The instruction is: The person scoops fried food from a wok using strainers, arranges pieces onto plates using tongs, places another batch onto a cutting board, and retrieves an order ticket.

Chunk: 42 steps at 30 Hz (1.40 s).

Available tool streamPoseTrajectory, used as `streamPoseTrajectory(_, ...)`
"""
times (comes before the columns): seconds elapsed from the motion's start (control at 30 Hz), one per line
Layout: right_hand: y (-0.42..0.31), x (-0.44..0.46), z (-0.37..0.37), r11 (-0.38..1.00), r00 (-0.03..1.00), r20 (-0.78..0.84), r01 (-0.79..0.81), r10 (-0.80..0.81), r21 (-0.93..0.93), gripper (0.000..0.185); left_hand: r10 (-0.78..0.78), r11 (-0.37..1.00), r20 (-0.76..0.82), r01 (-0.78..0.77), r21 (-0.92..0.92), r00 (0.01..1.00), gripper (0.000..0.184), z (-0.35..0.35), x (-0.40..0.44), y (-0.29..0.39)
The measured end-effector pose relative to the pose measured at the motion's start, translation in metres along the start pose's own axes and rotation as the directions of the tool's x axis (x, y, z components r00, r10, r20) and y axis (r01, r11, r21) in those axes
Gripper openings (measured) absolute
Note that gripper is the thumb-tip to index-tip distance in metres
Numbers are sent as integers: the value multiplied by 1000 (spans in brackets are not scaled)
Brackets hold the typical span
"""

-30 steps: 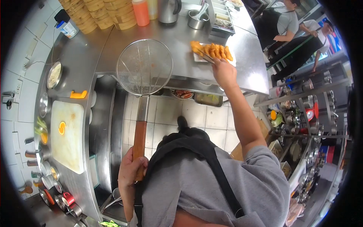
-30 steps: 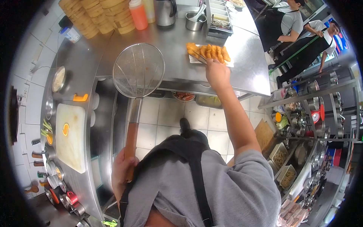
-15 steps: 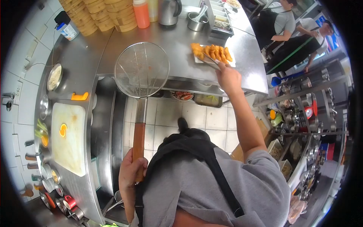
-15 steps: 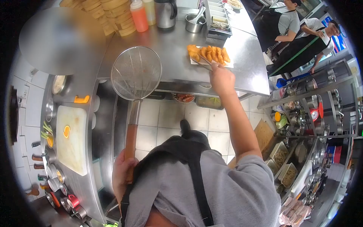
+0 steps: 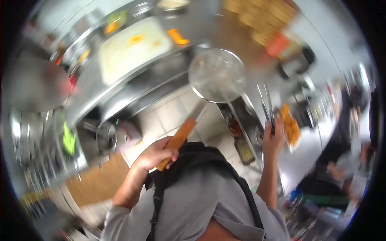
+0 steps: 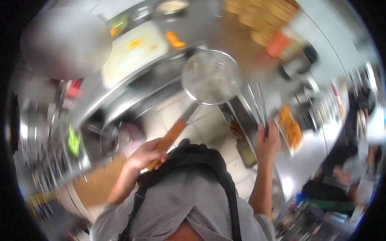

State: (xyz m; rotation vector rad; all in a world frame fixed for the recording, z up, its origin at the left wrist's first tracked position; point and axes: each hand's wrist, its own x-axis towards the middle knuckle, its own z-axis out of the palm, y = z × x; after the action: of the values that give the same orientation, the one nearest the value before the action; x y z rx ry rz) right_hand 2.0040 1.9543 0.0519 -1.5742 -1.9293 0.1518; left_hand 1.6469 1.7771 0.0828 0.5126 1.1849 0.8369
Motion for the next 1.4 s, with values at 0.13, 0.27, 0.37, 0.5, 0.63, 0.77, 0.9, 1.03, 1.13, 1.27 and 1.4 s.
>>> streamPoseTrajectory(0.13, -19, 7, 42, 958, 967, 110, 207, -232, 199, 31, 20, 994, -126, -34, -105, 992, 46, 19, -37, -32)
streamPoseTrajectory(0.27, -44, 6, 86, 878, 911, 112, 343, -398, 334, 31, 45, 956, -304, -129, -262, 952, 50, 24, -83, -64)
streamPoseTrajectory(0.37, -53, -1, 109, 871, 911, 205, 245, -357, 426, 37, 48, 907, -377, -199, -372, 925, 51, 26, -120, -98)
streamPoseTrajectory(0.5, -100, -12, 126, 773, 785, 216, 448, -581, 450, 35, 82, 834, -502, -335, -438, 861, 34, 17, -167, -142)
streamPoseTrajectory(0.63, -169, -45, 145, 685, 658, 305, 452, -689, 571, 33, 115, 744, -630, -487, -457, 768, 25, 11, -217, -190)
streamPoseTrajectory(0.77, -261, -104, 152, 601, 537, 321, 499, -780, 625, 32, 100, 680, -717, -573, -457, 690, 25, -8, -288, -232)
streamPoseTrajectory(0.9, -332, -173, 177, 413, 366, 228, 586, -902, 697, 33, 81, 606, -815, -678, -416, 574, 17, -29, -347, -285)
streamPoseTrajectory(1.03, -410, -249, 176, 377, 240, 292, 531, -926, 759, 30, 42, 570, -896, -747, -342, 442, 16, -57, -410, -315)
streamPoseTrajectory(1.13, -451, -295, 186, 274, 95, 263, 500, -960, 822, 29, 6, 551, -936, -783, -289, 351, 19, -80, -451, -328)
streamPoseTrajectory(1.27, -514, -343, 201, 233, -58, 287, 445, -956, 865, 29, -51, 531, -967, -813, -239, 251, 24, -133, -484, -350)
streamPoseTrajectory(1.4, -582, -386, 249, 81, -170, 166, 419, -971, 904, 29, -118, 469, -984, -866, -172, 131, 27, -197, -515, -357)
